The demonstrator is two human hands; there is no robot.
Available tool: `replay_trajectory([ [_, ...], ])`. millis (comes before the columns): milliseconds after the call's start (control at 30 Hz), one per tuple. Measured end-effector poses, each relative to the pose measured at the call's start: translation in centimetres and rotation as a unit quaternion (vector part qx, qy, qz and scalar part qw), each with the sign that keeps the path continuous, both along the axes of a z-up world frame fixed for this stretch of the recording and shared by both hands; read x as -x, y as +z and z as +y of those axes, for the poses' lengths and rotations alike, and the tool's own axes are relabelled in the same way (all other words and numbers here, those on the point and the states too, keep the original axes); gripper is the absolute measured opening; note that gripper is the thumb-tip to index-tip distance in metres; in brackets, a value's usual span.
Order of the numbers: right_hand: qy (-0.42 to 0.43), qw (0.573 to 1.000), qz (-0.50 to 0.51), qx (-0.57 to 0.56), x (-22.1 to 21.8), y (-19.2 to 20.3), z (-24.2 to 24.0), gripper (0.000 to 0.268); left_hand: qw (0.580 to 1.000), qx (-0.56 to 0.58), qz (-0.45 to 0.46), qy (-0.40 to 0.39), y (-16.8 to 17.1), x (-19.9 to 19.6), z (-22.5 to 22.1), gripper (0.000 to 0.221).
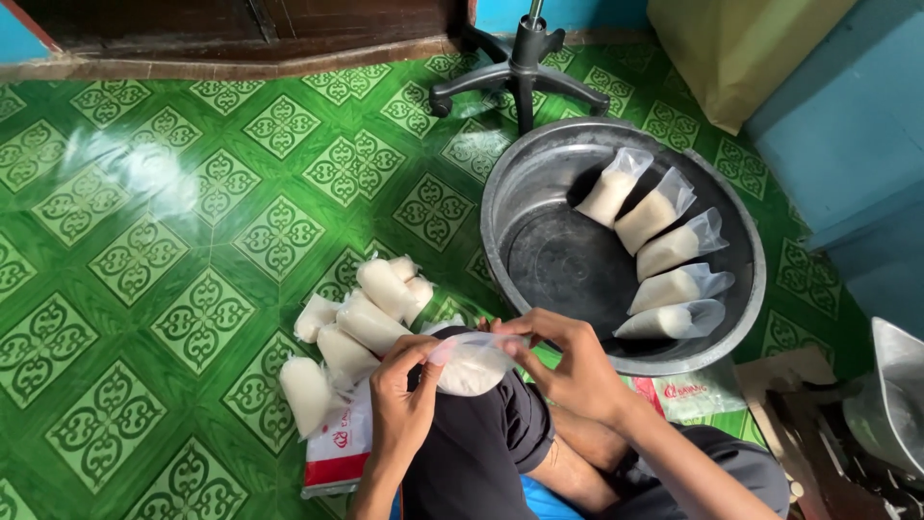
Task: Tying small plastic bags filled with white powder by twisting the tops and knotting them.
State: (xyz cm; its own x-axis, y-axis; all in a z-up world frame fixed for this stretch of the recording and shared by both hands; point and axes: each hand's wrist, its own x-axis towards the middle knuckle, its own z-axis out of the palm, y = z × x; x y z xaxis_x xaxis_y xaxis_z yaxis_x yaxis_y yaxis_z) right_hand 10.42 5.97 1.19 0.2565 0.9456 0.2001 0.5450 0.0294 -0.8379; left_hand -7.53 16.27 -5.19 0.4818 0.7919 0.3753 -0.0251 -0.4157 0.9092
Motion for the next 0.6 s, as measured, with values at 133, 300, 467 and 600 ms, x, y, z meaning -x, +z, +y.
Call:
replay_trajectory([
  [133,-0.037,0.998,0.011,-0.054,0.4,-0.9,-0.2,0.011,1.0,0.004,0.001,-0.018,0.2,0.1,0.0,0.025],
  [300,-0.053,0.994,0.016,-0.093,0.6,-1.0,-0.3,0.009,1.0,0.018,0.005,-0.013,1.4,0.0,-0.2,0.026],
  [467,-0.05,0.994,0.016,-0.099,0.4,-0.8,-0.5,0.009,0.999,-0.015,0.033,0.015,1.6,-0.2,-0.3,0.024],
  [600,-0.054,0.993,0.02,-0.103,0.6,-0.9,-0.4,0.008,0.999,-0.017,0.017,0.037,2.4,-0.6,-0.8,0.026],
])
